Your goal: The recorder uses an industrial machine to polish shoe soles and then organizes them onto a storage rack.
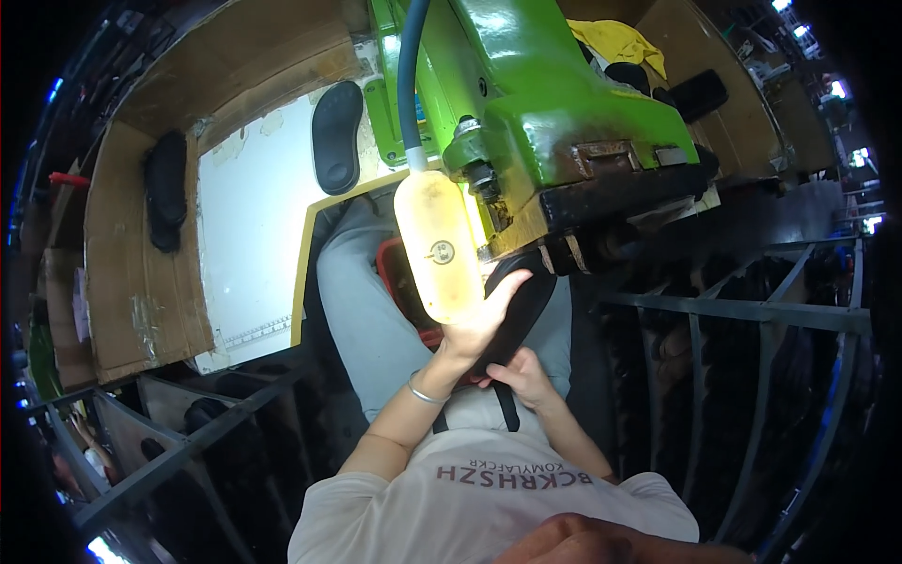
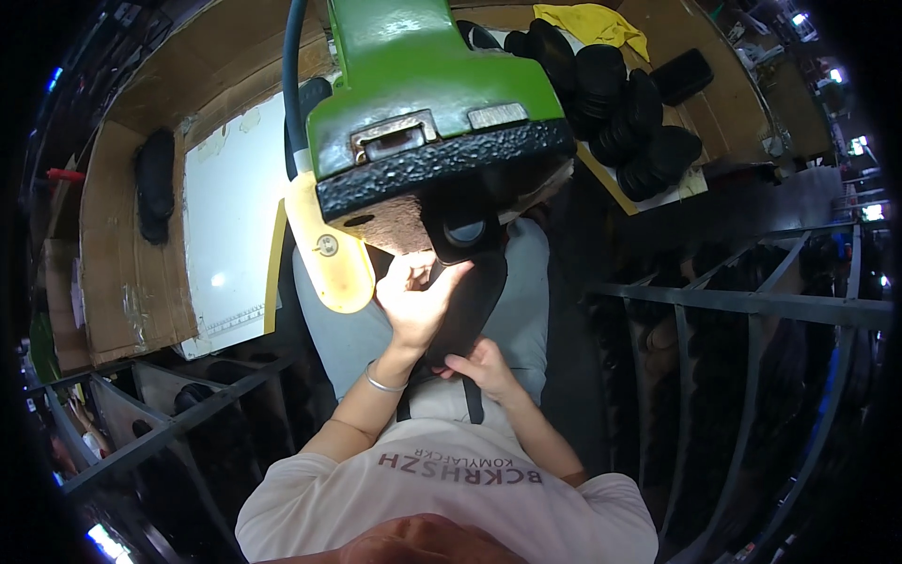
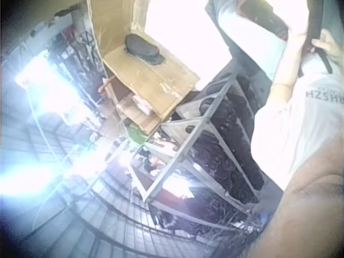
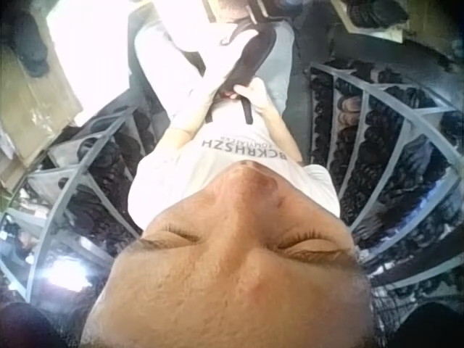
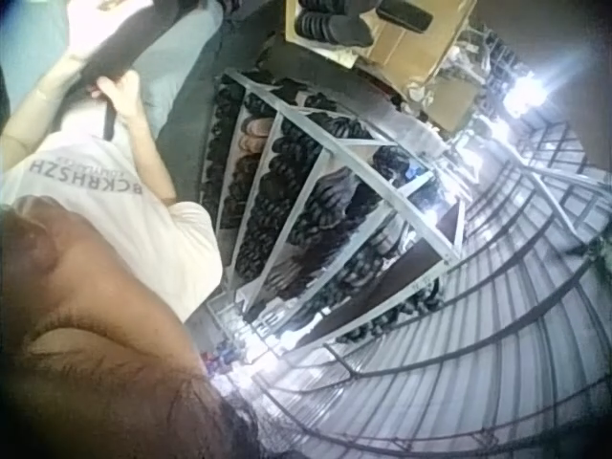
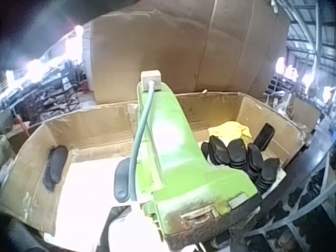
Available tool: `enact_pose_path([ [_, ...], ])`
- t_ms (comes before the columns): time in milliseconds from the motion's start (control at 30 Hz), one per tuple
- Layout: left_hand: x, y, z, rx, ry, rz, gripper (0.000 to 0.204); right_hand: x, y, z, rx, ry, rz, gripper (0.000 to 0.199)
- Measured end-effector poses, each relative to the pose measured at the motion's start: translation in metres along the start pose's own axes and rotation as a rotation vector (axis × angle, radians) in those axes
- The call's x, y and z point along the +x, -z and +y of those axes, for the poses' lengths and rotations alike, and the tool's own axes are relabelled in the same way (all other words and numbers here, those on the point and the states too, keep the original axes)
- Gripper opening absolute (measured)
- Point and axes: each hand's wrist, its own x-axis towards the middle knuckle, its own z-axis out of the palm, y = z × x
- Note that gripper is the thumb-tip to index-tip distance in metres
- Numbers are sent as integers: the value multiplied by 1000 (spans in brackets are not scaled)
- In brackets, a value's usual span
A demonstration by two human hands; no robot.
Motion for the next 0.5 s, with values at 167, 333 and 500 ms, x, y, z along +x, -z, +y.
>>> enact_pose_path([
  [167,6,-1,-6,-31,87,59,25,-7,0,-5,-33,-8,-37,29],
  [333,-12,20,-7,-316,295,165,35,-19,3,-18,-57,-35,-32,31],
  [500,-9,16,0,-405,269,-120,23,17,4,-68,-151,422,98,36],
])
